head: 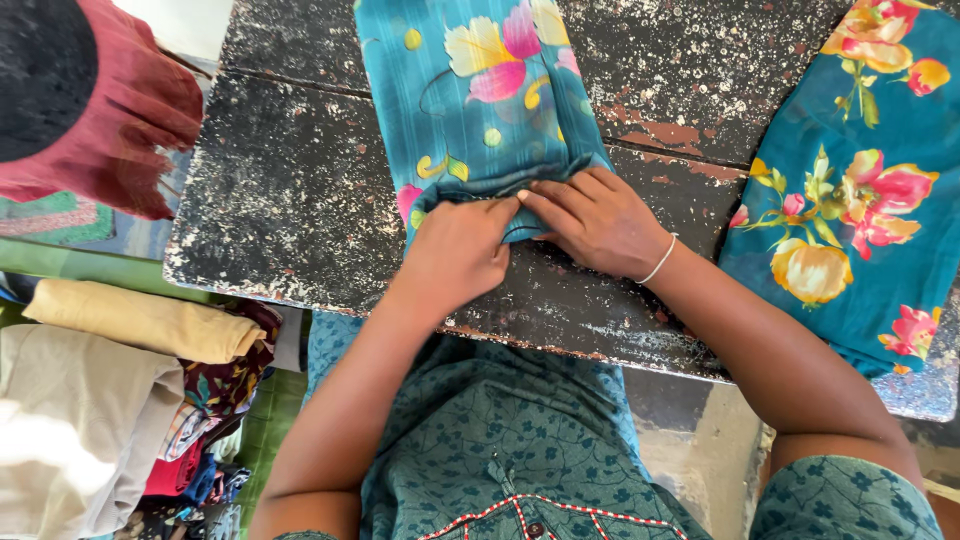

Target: The person folds a teal floral-patterned cloth on a dark table. They smooth the fabric, fold it in half multiple times, and align the edges to create a compact rectangular bundle.

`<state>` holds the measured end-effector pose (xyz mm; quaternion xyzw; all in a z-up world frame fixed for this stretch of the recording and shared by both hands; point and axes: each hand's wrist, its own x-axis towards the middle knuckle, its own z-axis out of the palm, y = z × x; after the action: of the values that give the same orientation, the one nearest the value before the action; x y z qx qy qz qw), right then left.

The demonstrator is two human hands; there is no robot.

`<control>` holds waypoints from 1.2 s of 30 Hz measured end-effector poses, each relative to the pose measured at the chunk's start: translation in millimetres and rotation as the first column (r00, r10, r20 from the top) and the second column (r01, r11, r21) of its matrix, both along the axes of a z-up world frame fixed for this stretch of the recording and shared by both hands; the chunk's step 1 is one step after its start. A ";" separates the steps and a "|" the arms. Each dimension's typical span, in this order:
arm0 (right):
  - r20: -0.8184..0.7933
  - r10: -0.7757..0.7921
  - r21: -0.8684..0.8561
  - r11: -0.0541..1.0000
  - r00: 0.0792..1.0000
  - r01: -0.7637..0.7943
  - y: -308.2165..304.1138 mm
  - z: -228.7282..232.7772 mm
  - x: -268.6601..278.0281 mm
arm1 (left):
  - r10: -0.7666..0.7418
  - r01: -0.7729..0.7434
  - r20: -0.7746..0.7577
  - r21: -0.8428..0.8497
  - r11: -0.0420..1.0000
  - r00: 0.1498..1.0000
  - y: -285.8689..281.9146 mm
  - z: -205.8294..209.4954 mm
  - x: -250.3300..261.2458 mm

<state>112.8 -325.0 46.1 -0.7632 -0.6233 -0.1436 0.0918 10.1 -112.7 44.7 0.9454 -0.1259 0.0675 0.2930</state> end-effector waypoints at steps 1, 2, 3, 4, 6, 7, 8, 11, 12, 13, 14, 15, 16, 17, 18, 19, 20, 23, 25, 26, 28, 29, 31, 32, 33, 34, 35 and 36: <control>-0.062 0.001 0.002 1.000 0.998 -0.001 0.1 1.4 0.0 | -0.007 0.007 -0.028 -0.029 1.000 1.000 3.9 4.7 2.0; -0.124 0.002 0.004 1.000 0.992 -0.002 0.3 3.0 0.1 | -0.016 0.012 -0.056 -0.059 0.998 0.998 7.5 9.0 2.5; -0.216 0.009 0.020 1.000 0.976 -0.005 -1.2 5.5 -0.6 | -0.047 0.040 -0.077 -0.099 0.994 0.996 11.3 13.0 1.5; -0.306 0.017 0.037 0.999 0.952 -0.007 -3.6 8.2 -2.0 | -0.080 0.066 -0.096 -0.139 0.988 0.992 15.4 16.4 1.1; -0.453 0.022 0.047 0.999 0.891 -0.001 -7.6 11.5 -8.1 | -0.181 0.146 -0.124 -0.245 0.958 0.976 22.3 21.3 1.2; -0.512 0.017 0.040 0.999 0.859 0.004 -10.7 13.0 -11.9 | -0.248 0.198 -0.131 -0.311 0.930 0.960 25.1 23.0 2.5; -0.568 0.011 0.034 0.999 0.823 0.009 -12.7 13.8 -14.3 | -0.315 0.246 -0.132 -0.375 0.894 0.940 27.0 24.6 3.4; -0.798 -0.233 -0.225 0.971 0.555 0.083 -16.0 14.6 -15.3 | -0.387 0.163 -0.312 -0.557 0.814 0.868 25.0 29.4 -1.3; -0.846 -0.224 -0.209 0.974 0.483 0.087 -16.4 14.1 -13.6 | -0.266 0.129 -0.287 -0.420 0.898 0.920 19.0 30.4 -7.5; -0.887 -0.212 -0.189 0.977 0.411 0.095 -16.1 13.5 -10.2 | -0.149 0.082 -0.238 -0.272 0.959 0.960 7.7 31.2 -17.6; -0.922 -0.196 -0.170 0.980 0.335 0.105 -15.6 12.4 -5.9 | -0.038 0.017 -0.169 -0.123 0.992 0.985 -2.6 31.7 -26.9; -0.954 -0.174 -0.150 0.982 0.243 0.115 -15.4 10.2 -2.9 | -0.031 0.033 -0.041 0.035 0.999 0.999 -11.2 31.3 -37.2; -0.977 -0.150 -0.131 0.983 0.149 0.127 -15.3 7.7 0.2 | -0.045 0.028 0.088 0.191 0.981 0.995 -18.7 30.0 -47.1; -0.991 -0.124 -0.115 0.984 0.054 0.139 -15.7 5.3 2.7 | -0.077 0.001 0.211 0.339 0.941 0.975 -24.1 28.0 -53.4; -0.991 -0.132 -0.127 0.980 0.025 0.152 -16.1 3.0 3.4 | -0.062 -0.017 0.215 0.345 0.939 0.975 -27.3 25.5 -56.7; -0.990 -0.138 -0.136 0.977 0.001 0.164 -15.6 1.5 4.8 | -0.045 -0.037 0.222 0.351 0.936 0.974 -29.5 23.5 -58.7; -0.989 -0.145 -0.147 0.974 -0.024 0.176 -14.7 0.4 5.5 | -0.028 -0.058 0.230 0.358 0.932 0.973 -30.4 21.9 -59.6; -0.994 -0.087 -0.074 0.976 0.059 0.204 -11.9 1.2 2.7 | -0.031 -0.118 0.274 0.508 0.853 0.961 -29.3 17.1 -54.4; -0.932 -0.171 -0.081 0.957 0.319 0.279 -11.0 4.0 -3.1 | -0.042 -0.096 0.255 0.507 0.856 0.966 -27.2 14.7 -52.1; -0.873 -0.217 -0.077 0.945 0.436 0.317 -11.0 6.0 -7.1 | -0.049 -0.085 0.244 0.507 0.858 0.968 -25.9 13.4 -51.1; -0.551 -0.248 0.094 0.930 0.797 0.354 -13.7 12.3 -15.7 | -0.049 -0.031 0.182 0.409 0.912 0.982 -23.8 10.8 -46.2; -0.330 -0.263 0.181 0.925 0.906 0.335 -14.9 15.7 -19.8 | -0.049 -0.008 0.153 0.356 0.934 0.987 -22.2 9.9 -42.6; -0.017 -0.231 0.191 0.954 0.973 0.230 -18.0 23.6 -26.2 | -0.052 0.023 0.097 0.277 0.961 0.994 -17.0 10.1 -35.2; 0.142 -0.203 0.185 0.967 0.969 0.176 -18.1 26.8 -29.1 | -0.054 0.036 0.070 0.236 0.971 0.996 -14.1 11.0 -30.8; 0.173 -0.158 0.167 0.977 0.972 0.129 -16.3 28.5 -33.1 | -0.056 0.040 0.073 0.209 0.977 0.996 -11.3 12.4 -25.9; 0.204 -0.113 0.149 0.985 0.972 0.083 -13.6 29.4 -36.8 | -0.059 0.044 0.077 0.183 0.982 0.995 -8.6 13.9 -20.8; 0.234 -0.069 0.130 0.991 0.970 0.039 -10.7 30.0 -39.7 | -0.064 0.051 0.080 0.157 0.986 0.995 -6.0 15.5 -16.1; 0.269 -0.077 0.109 0.993 0.960 0.049 -7.5 30.2 -41.6 | -0.063 0.055 0.056 0.140 0.989 0.996 -3.8 16.9 -12.3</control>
<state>71.2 -332.5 76.3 -0.7500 -0.5972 -0.2816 0.0390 -2.2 -116.6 61.7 0.9568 -0.1670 0.0785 0.2249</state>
